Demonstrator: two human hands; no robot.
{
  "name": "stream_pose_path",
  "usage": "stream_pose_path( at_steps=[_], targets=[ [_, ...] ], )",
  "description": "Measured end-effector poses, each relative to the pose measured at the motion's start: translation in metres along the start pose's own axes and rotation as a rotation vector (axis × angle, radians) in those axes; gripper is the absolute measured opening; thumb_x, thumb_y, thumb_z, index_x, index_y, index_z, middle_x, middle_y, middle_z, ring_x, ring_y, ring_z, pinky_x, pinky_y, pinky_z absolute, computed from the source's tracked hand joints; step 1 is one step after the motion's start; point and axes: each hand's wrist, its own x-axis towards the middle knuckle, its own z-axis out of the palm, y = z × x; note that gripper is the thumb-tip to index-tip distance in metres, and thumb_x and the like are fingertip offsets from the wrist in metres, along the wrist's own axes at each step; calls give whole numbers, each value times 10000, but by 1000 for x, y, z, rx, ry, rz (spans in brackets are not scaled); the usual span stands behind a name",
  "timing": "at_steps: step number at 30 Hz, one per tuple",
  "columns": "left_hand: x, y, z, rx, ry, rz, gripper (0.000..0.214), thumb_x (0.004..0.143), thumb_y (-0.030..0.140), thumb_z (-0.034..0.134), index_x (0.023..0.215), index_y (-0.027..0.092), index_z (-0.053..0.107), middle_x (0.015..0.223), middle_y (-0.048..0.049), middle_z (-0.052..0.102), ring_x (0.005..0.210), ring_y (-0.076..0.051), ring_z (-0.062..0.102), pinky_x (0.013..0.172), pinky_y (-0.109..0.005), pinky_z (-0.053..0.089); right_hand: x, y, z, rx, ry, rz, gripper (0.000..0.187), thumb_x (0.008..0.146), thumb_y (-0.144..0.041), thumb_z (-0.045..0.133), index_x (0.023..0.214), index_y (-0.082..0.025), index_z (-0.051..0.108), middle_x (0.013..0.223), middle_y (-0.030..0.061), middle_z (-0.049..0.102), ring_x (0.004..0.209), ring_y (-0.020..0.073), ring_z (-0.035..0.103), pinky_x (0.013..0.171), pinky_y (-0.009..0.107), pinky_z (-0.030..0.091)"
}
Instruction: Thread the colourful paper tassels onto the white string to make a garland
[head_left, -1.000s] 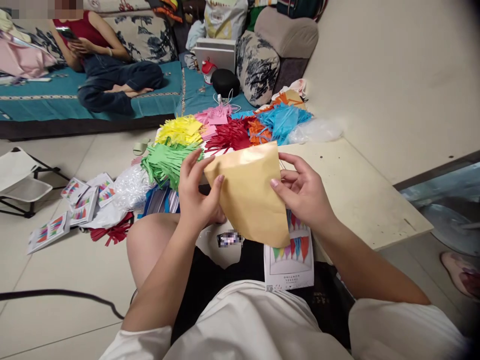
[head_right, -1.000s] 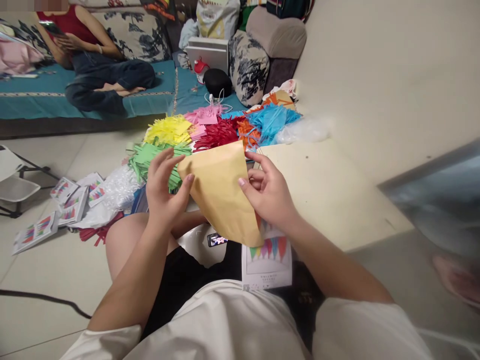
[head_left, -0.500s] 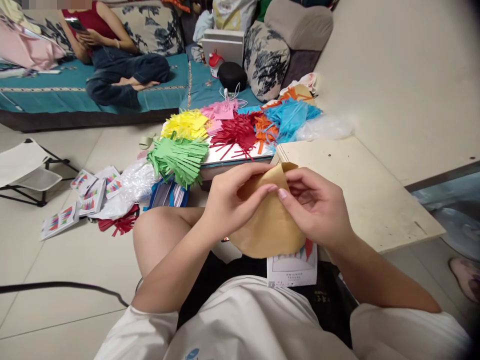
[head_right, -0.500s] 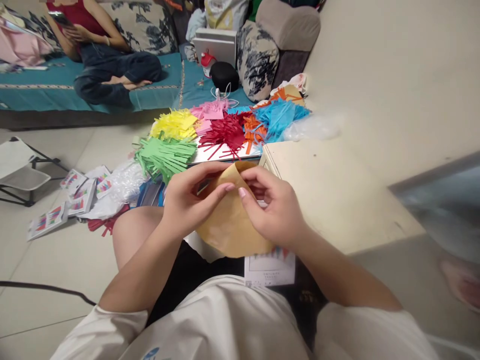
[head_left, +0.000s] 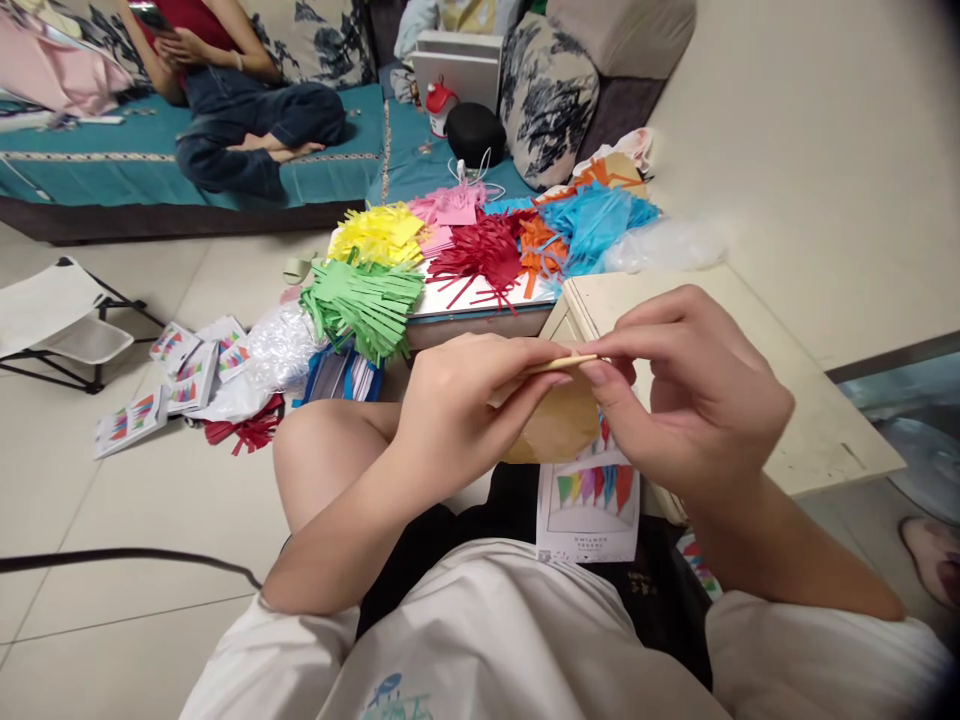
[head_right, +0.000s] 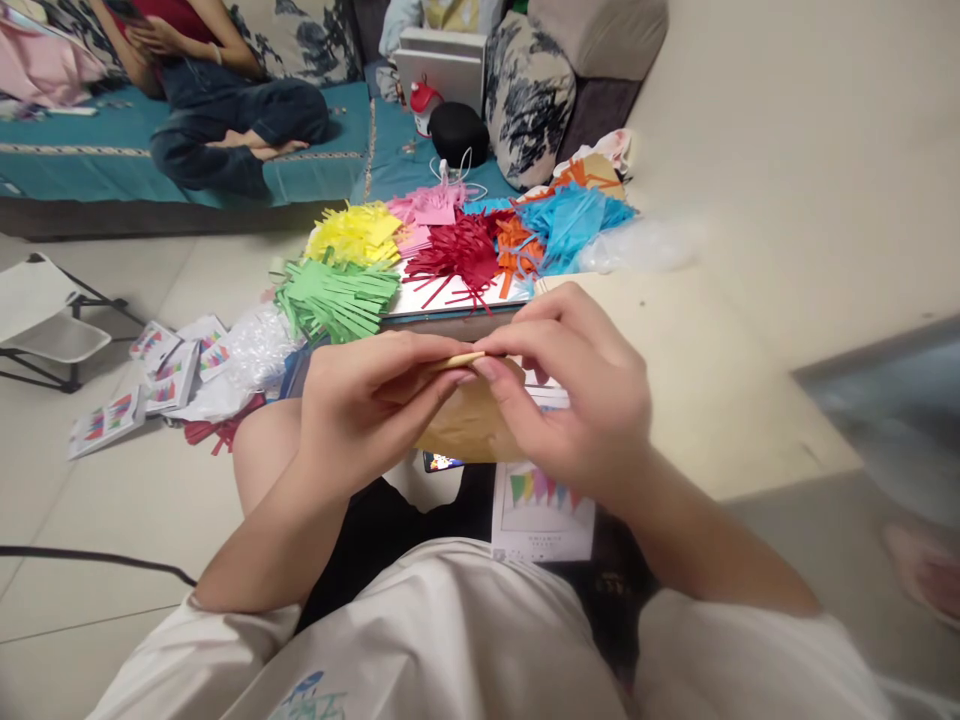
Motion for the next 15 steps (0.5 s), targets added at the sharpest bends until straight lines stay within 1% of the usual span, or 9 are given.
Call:
stream_pose_path(
  at_steps=[3, 8, 10, 13, 15],
  targets=[
    [-1, 4, -2, 15, 17, 0, 199, 1048, 368, 693, 1121, 229, 815, 1026, -52, 843, 866, -155, 773, 820, -261, 603, -1, -2, 1, 27, 0, 24, 134, 972, -181, 759, 1074, -265, 776, 949, 44, 709, 811, 192, 655, 673, 349, 528],
    [-3, 8, -5, 26, 21, -34, 227, 1069, 388, 654, 1078, 220, 807, 1000, -55, 834, 843, -153, 759, 810, -270, 601, -3, -1, 0, 62, -28, 52, 118, 983, -212, 765, 1083, -272, 754, 973, 44, 728, 841, 211, 686, 726, 374, 567],
    [-5, 8, -6, 29, 16, -47, 235, 1072, 403, 645, 1089, 234, 807, 1002, -55, 828, 855, -158, 759, 838, -285, 605, -4, -1, 0, 50, -36, 65, 170, 991, -213, 749, 1145, -283, 766, 982, 49, 739, 850, 223, 698, 726, 383, 583],
    [-6, 8, -7, 34, 15, -63, 250, 1080, 428, 624, 1097, 257, 807, 992, -48, 820, 863, -162, 757, 863, -299, 606, -4, -3, -2, 5, -66, 40, 310, 998, -211, 730, 1289, -314, 760, 1035, 52, 755, 864, 232, 705, 746, 395, 606],
    [-7, 8, -7, 35, 18, -67, 255, 1081, 440, 619, 1089, 264, 803, 973, -40, 817, 852, -160, 753, 860, -298, 606, -4, -5, -2, -25, -104, 25, 353, 994, -193, 727, 1317, -331, 753, 1058, 48, 754, 892, 239, 713, 780, 405, 615]
  ],
)
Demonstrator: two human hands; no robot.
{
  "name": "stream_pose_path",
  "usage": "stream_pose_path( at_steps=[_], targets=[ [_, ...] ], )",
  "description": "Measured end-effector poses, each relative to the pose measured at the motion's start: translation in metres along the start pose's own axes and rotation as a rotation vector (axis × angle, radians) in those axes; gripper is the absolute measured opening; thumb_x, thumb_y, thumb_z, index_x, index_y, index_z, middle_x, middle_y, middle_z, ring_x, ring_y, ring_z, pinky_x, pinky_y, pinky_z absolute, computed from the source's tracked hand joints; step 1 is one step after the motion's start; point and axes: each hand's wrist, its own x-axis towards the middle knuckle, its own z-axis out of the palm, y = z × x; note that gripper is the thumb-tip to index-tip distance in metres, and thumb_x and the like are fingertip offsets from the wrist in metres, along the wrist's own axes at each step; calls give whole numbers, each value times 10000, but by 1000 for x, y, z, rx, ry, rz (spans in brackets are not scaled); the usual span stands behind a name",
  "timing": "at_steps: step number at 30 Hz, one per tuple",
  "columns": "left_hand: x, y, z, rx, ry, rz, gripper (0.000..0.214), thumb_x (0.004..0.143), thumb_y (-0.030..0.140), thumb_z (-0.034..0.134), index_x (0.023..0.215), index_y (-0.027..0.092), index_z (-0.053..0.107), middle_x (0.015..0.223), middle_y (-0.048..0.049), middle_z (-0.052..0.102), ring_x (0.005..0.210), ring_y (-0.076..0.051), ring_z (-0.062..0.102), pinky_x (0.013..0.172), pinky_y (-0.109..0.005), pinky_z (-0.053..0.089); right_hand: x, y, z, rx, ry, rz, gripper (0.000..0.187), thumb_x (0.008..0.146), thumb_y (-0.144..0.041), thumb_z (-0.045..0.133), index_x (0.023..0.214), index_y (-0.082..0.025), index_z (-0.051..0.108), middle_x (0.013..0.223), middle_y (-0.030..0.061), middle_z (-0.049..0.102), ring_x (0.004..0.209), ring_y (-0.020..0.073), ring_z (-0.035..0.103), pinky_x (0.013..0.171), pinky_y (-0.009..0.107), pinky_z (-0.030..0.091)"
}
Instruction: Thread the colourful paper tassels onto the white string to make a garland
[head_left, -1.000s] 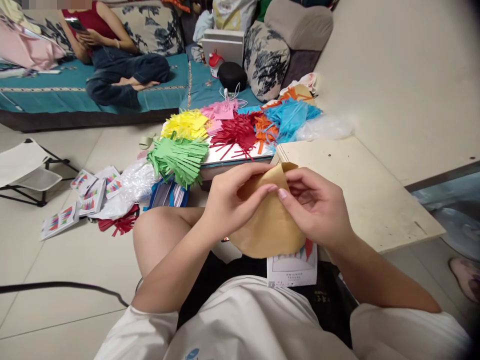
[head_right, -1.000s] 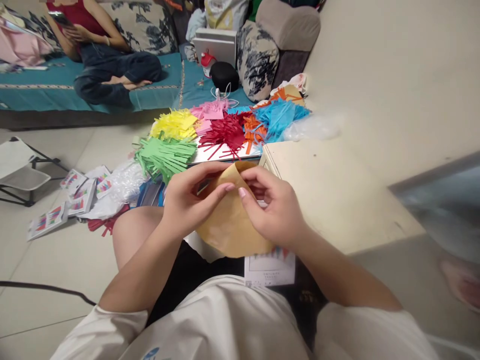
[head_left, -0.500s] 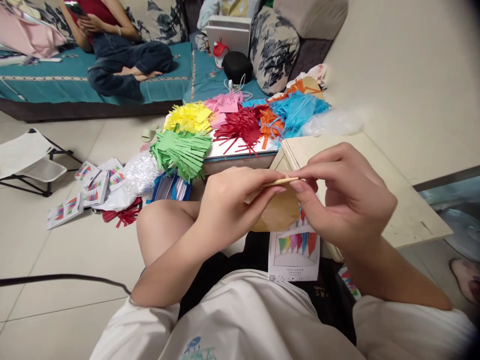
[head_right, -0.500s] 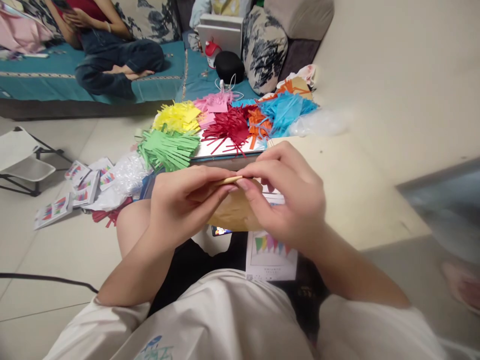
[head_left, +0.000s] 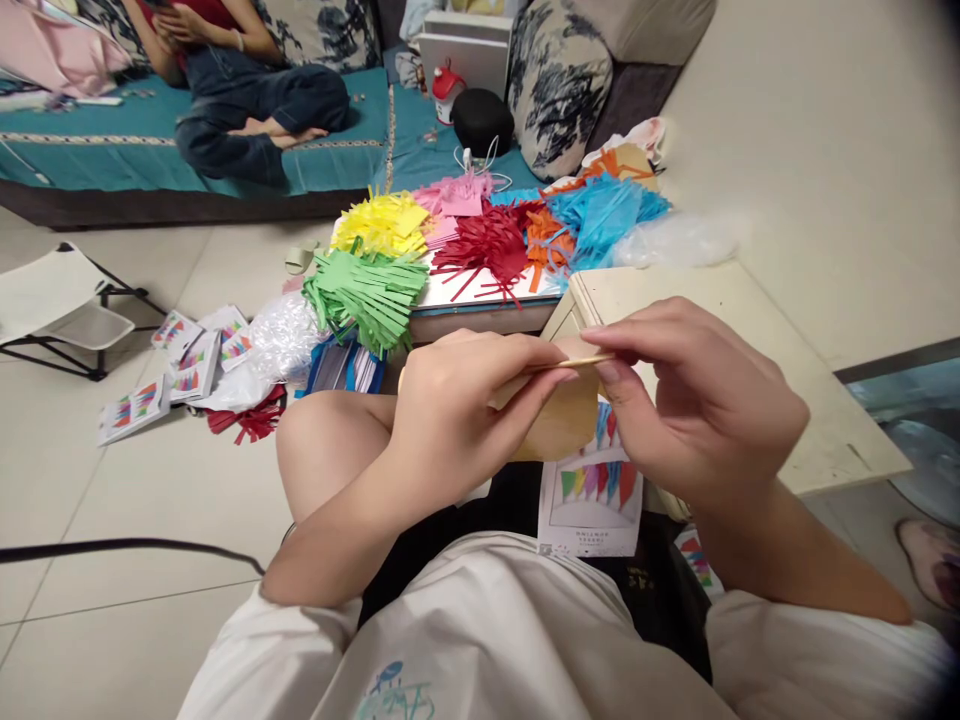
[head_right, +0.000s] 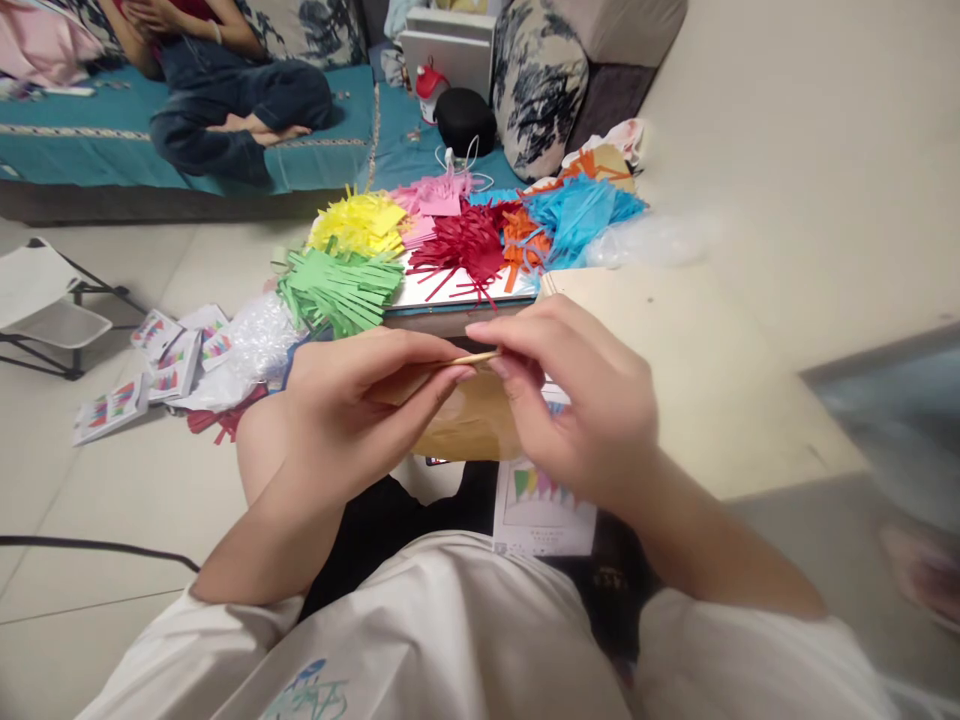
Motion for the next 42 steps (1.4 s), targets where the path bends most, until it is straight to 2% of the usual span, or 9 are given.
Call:
stream_pose_path(
  at_steps=[6, 11, 15, 19, 24, 29, 35, 42],
  targets=[
    [0, 0, 0, 23, 6, -1, 221, 1069, 414, 649, 1056, 254, 801, 899, -33, 800, 821, -156, 740, 830, -280, 589, 5, -4, -2, -88, -37, -109, 306, 971, -102, 690, 1216, -263, 777, 1003, 63, 718, 865, 197, 700, 762, 355, 613],
    [3, 0, -1, 57, -31, -11, 187, 1058, 368, 668, 1069, 252, 814, 862, -27, 799, 807, -166, 747, 807, -272, 573, 8, 3, -2, -134, -70, -73, 213, 1025, -214, 685, 1182, -309, 792, 1023, 68, 736, 904, 224, 721, 785, 381, 640],
    [5, -3, -2, 56, -58, -3, 190, 1054, 312, 658, 1112, 234, 822, 856, -31, 809, 751, -162, 739, 763, -266, 568, 8, 11, -1, -136, -76, -67, 171, 1017, -254, 719, 1150, -319, 803, 1051, 70, 740, 955, 245, 717, 825, 417, 631],
    [6, -6, -3, 36, -87, -26, 197, 1039, 265, 661, 1124, 236, 837, 885, -27, 825, 708, -153, 730, 732, -257, 557, 9, 15, 1, -208, -63, -133, 201, 1002, -226, 720, 1152, -332, 801, 1090, 61, 748, 1019, 261, 704, 843, 432, 609],
    [8, -5, -7, 6, -131, -128, 221, 1037, 284, 658, 1123, 214, 848, 973, -48, 846, 806, -172, 767, 728, -242, 552, 7, 16, 4, -292, -16, -238, 290, 962, -142, 727, 1184, -323, 773, 1108, 49, 748, 1018, 263, 705, 871, 439, 595],
    [11, -6, -8, -59, -154, -162, 220, 1033, 298, 667, 1095, 203, 856, 1002, -56, 852, 855, -184, 779, 740, -241, 560, 4, 17, 6, -296, -37, -193, 316, 978, -192, 740, 1238, -370, 749, 1126, 37, 742, 1050, 285, 711, 927, 467, 593],
    [12, -10, -8, -97, -178, -181, 243, 1042, 334, 662, 1095, 193, 853, 1021, -70, 852, 886, -194, 781, 763, -242, 571, 2, 20, 7, -256, -27, -205, 299, 977, -209, 759, 1225, -374, 758, 1121, 35, 737, 1058, 288, 711, 929, 469, 592],
    [13, -13, -7, -131, -198, -202, 266, 1042, 364, 660, 1092, 181, 848, 1019, -81, 848, 889, -204, 774, 773, -257, 584, 0, 25, 9, -244, -22, -228, 297, 961, -143, 736, 1198, -320, 745, 1134, 51, 744, 1053, 289, 707, 904, 480, 599]
  ],
)
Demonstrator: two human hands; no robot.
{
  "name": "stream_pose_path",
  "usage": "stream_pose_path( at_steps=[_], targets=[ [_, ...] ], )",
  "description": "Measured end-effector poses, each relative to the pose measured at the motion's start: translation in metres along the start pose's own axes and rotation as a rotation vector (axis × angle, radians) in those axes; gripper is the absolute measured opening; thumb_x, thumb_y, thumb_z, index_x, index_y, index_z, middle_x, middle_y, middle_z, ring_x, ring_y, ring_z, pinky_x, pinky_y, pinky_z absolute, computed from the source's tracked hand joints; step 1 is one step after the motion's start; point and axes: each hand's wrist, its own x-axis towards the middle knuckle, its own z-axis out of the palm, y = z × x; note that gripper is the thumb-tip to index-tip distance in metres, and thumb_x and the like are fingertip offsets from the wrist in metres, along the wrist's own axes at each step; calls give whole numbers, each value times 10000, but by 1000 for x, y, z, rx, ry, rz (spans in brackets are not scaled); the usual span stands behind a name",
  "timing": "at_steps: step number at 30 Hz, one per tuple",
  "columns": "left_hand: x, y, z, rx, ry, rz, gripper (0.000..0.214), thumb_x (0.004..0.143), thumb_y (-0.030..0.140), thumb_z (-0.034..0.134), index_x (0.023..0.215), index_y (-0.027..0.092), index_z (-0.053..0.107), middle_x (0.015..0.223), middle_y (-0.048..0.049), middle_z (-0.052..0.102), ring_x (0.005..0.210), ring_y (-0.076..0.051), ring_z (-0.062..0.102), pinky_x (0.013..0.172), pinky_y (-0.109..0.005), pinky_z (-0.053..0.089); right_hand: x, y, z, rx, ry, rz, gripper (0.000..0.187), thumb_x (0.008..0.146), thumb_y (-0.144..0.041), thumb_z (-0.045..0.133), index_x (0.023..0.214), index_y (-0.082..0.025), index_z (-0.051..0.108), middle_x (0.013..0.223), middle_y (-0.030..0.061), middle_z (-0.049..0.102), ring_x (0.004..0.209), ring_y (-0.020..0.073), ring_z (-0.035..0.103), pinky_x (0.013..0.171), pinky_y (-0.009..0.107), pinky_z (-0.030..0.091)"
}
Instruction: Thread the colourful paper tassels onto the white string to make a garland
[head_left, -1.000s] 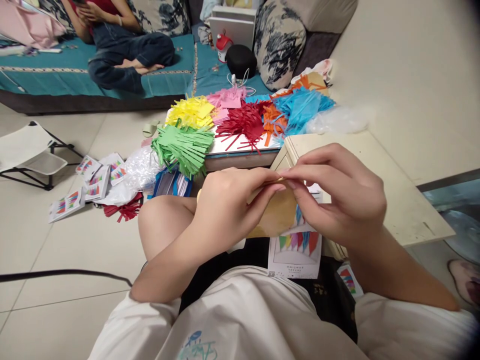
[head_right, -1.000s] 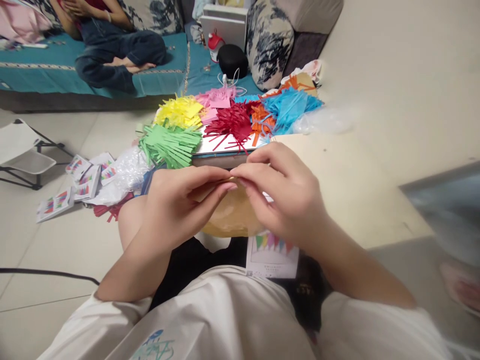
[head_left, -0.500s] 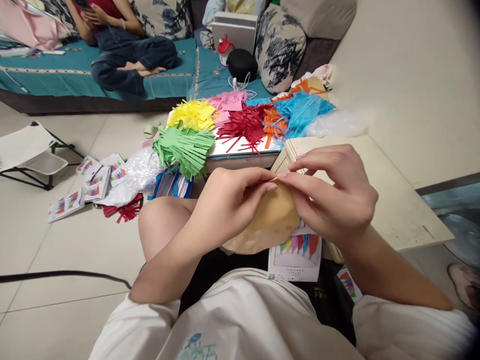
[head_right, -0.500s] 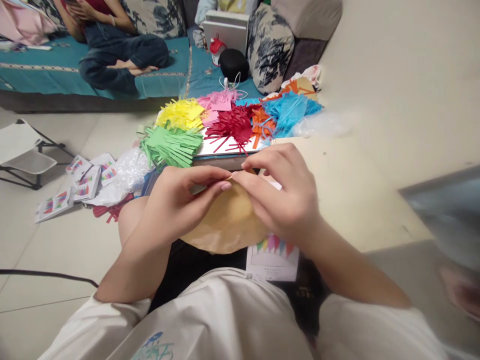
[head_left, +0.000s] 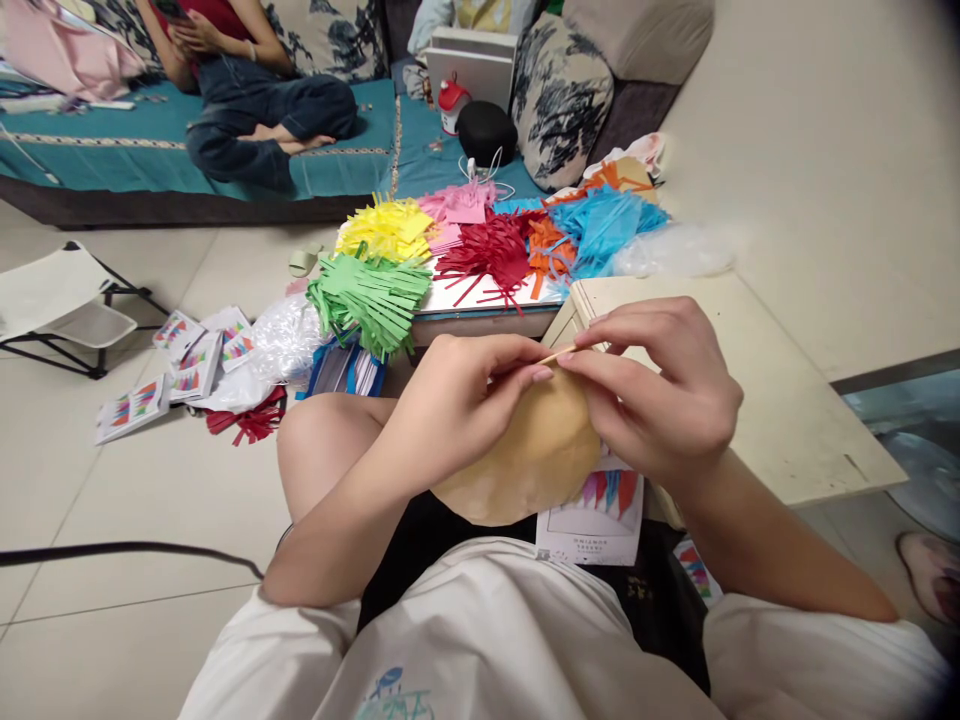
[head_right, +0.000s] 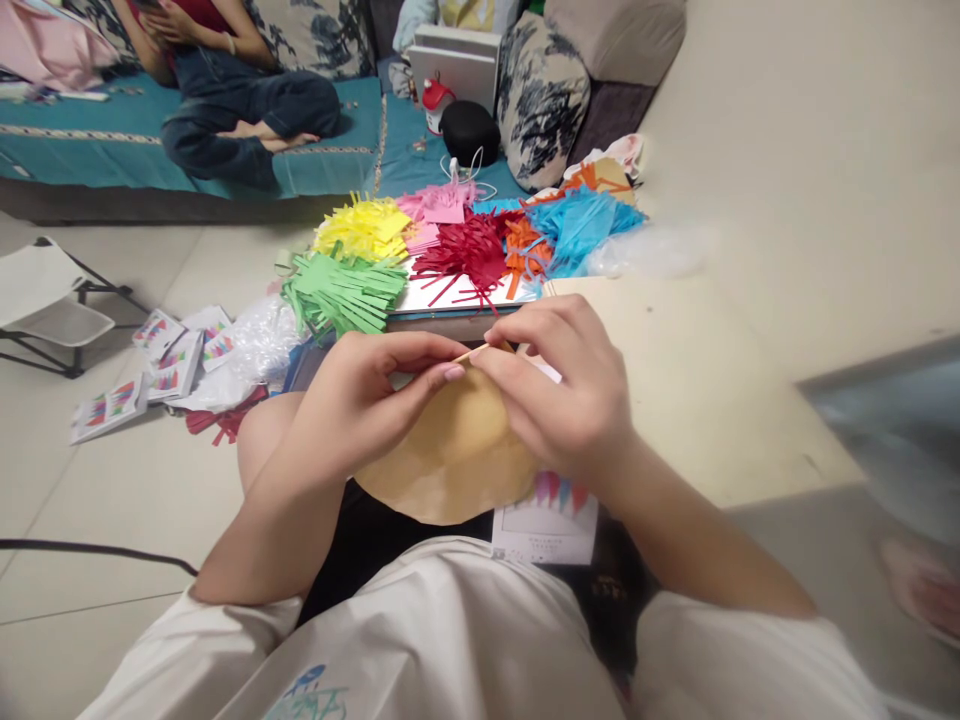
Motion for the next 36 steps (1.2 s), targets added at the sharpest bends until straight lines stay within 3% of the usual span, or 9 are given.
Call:
stream_pose_path(
  at_steps=[8, 20, 28, 33, 36],
  targets=[
    [-3, 4, 1, 76, -1, -4, 229, 1040, 300, 649, 1119, 213, 846, 1011, -65, 845, 881, -203, 780, 776, -271, 579, 8, -1, 0, 6, -21, -11, 294, 964, -124, 703, 1194, -297, 760, 1043, 68, 747, 999, 280, 693, 864, 491, 605],
    [-3, 9, 1, 194, -38, -30, 243, 1046, 260, 610, 1089, 209, 844, 962, -50, 842, 794, -175, 748, 743, -267, 536, 6, -2, 0, 11, -75, -30, 217, 1024, -183, 669, 1187, -310, 735, 1087, 62, 736, 1030, 280, 630, 882, 521, 575],
    [5, -3, 0, -17, -62, -70, 309, 1038, 399, 648, 1049, 163, 848, 993, -79, 838, 862, -193, 748, 740, -250, 547, 5, 0, 2, 23, -67, -5, 191, 996, -120, 628, 1106, -256, 704, 1083, 82, 701, 1052, 287, 629, 906, 517, 555],
    [15, -13, -4, -155, -96, -160, 428, 986, 530, 697, 974, 127, 840, 898, -76, 812, 780, -175, 706, 646, -233, 512, 0, 1, 0, 24, -67, 2, 228, 944, -96, 652, 1072, -278, 704, 1138, 66, 701, 1087, 287, 644, 943, 513, 550],
    [20, -20, -6, -189, -97, -191, 441, 965, 546, 710, 964, 123, 834, 844, -67, 786, 719, -158, 672, 590, -222, 472, -4, -4, -6, 5, -25, -3, 226, 905, -64, 675, 1008, -264, 683, 1108, 62, 674, 1035, 261, 644, 866, 454, 556]
  ],
)
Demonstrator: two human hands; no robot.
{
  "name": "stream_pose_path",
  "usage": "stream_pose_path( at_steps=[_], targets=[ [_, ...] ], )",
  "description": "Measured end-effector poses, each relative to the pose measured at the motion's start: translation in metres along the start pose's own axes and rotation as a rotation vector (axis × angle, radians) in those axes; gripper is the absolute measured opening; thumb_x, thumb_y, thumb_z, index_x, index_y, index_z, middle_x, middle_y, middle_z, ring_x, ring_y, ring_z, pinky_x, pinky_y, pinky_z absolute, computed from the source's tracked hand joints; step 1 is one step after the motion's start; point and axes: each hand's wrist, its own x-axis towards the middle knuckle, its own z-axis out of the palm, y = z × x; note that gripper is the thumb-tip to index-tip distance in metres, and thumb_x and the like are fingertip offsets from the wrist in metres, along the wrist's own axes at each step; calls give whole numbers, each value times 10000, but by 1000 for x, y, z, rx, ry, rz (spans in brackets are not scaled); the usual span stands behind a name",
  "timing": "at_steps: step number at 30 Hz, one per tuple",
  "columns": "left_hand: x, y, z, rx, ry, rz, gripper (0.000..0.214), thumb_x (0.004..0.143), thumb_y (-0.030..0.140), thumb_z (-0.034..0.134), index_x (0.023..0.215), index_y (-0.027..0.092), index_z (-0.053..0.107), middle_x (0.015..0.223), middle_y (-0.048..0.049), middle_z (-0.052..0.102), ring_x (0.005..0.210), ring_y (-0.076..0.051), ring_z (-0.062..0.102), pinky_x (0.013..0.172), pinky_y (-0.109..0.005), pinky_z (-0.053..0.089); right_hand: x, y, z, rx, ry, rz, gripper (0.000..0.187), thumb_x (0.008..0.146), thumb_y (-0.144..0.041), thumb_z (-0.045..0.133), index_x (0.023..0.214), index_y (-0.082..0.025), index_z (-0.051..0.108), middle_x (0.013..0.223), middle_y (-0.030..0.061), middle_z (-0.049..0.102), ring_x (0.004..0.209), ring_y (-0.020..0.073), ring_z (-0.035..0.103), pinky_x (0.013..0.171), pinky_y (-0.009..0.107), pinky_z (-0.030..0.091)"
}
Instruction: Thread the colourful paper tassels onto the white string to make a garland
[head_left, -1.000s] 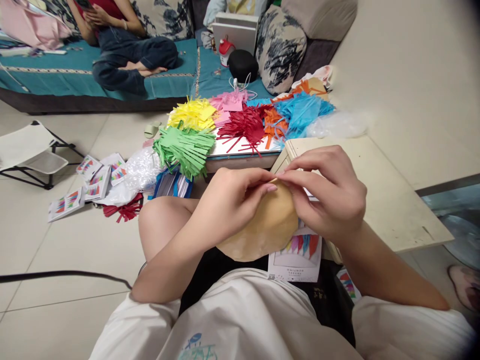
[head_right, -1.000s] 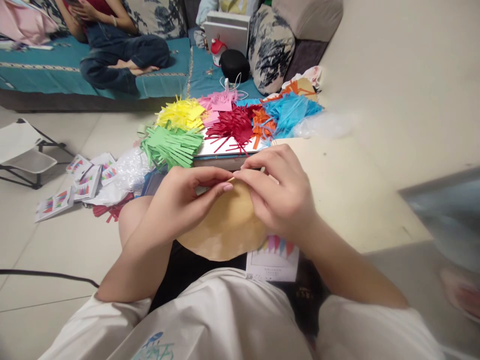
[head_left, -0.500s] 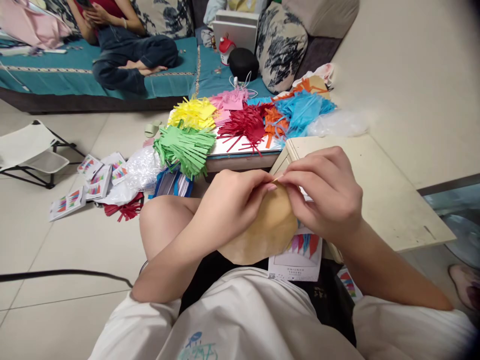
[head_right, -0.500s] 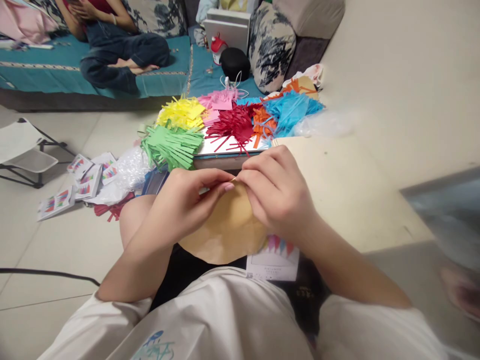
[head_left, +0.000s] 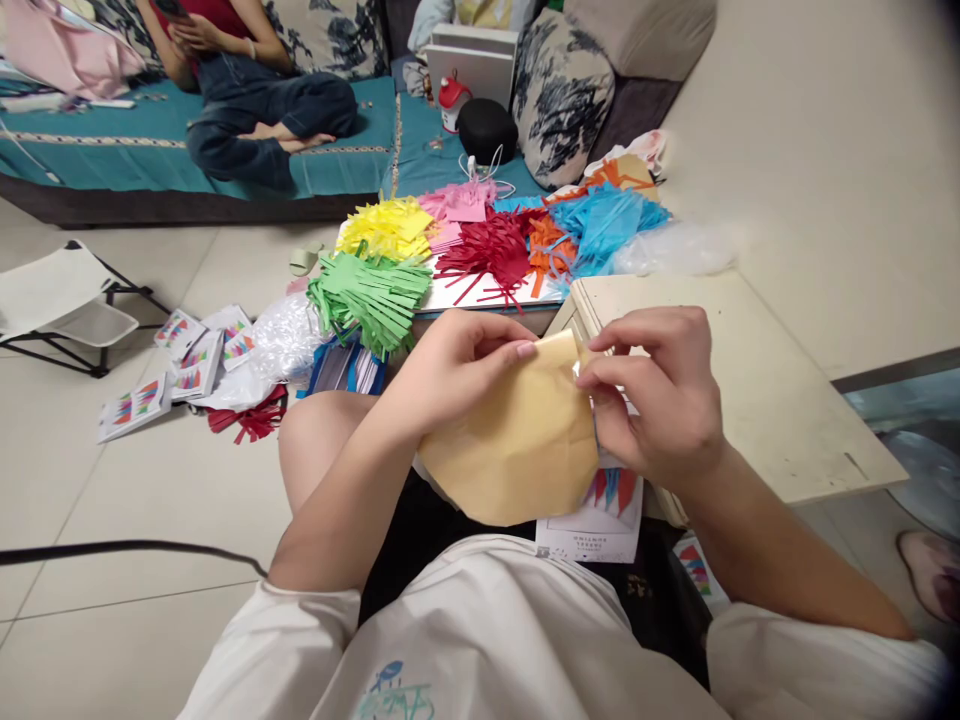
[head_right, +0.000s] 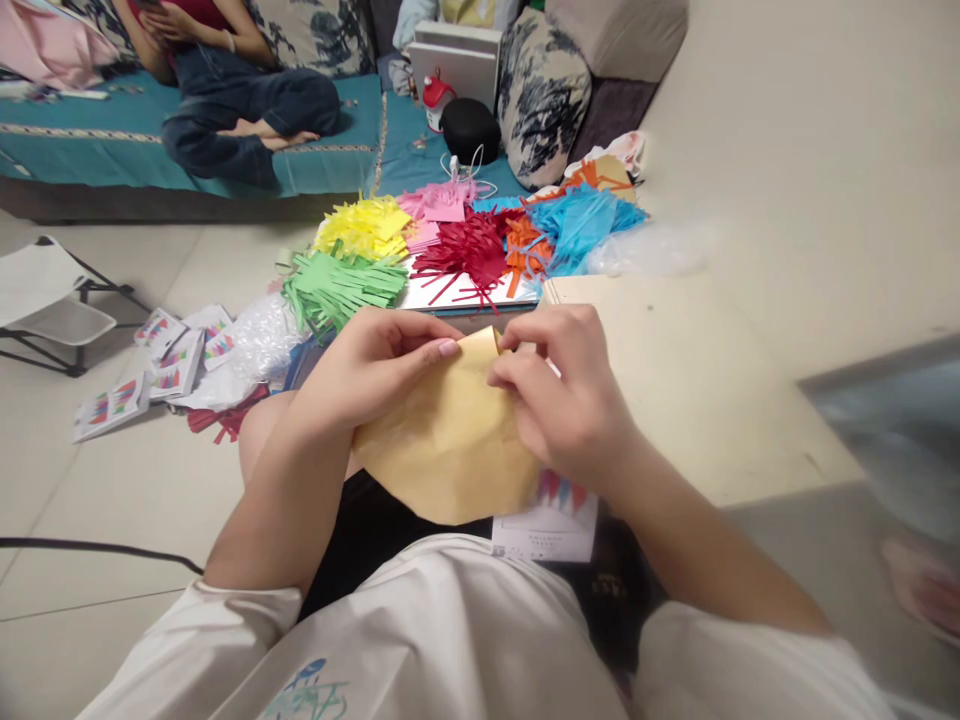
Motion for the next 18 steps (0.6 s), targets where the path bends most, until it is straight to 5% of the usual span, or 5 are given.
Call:
stream_pose_path(
  at_steps=[3, 8, 14, 18],
  targets=[
    [8, -4, -4, 35, 38, -5, 417, 960, 529, 710, 930, 129, 820, 781, -51, 750, 683, -145, 639, 565, -219, 439, -7, -4, -6, 148, 132, 114, 196, 895, -74, 708, 963, -252, 659, 993, 56, 634, 916, 236, 649, 748, 404, 545],
    [31, -6, -3, 88, 116, 40, 313, 960, 436, 726, 892, 137, 787, 761, -43, 718, 752, -153, 647, 646, -230, 489, -25, 16, -3, 610, 337, 537, 176, 976, -242, 751, 1120, -280, 658, 838, 1, 584, 724, 177, 642, 651, 339, 562],
    [76, -18, 17, 21, 154, 97, 275, 952, 424, 754, 952, 149, 764, 804, -51, 731, 832, -179, 689, 715, -259, 557, -48, 50, 19, 406, 187, 451, 868, 881, -329, 872, 1617, -367, 414, 1115, 29, 714, 938, 196, 726, 737, 324, 629],
    [107, -25, 29, -4, 170, 144, 311, 996, 466, 725, 1049, 160, 745, 960, -86, 768, 982, -220, 738, 822, -315, 590, -71, 80, 28, 401, 149, 508, 909, 962, -262, 797, 1703, -374, 283, 971, -4, 756, 698, 141, 701, 720, 289, 612]
  ],
)
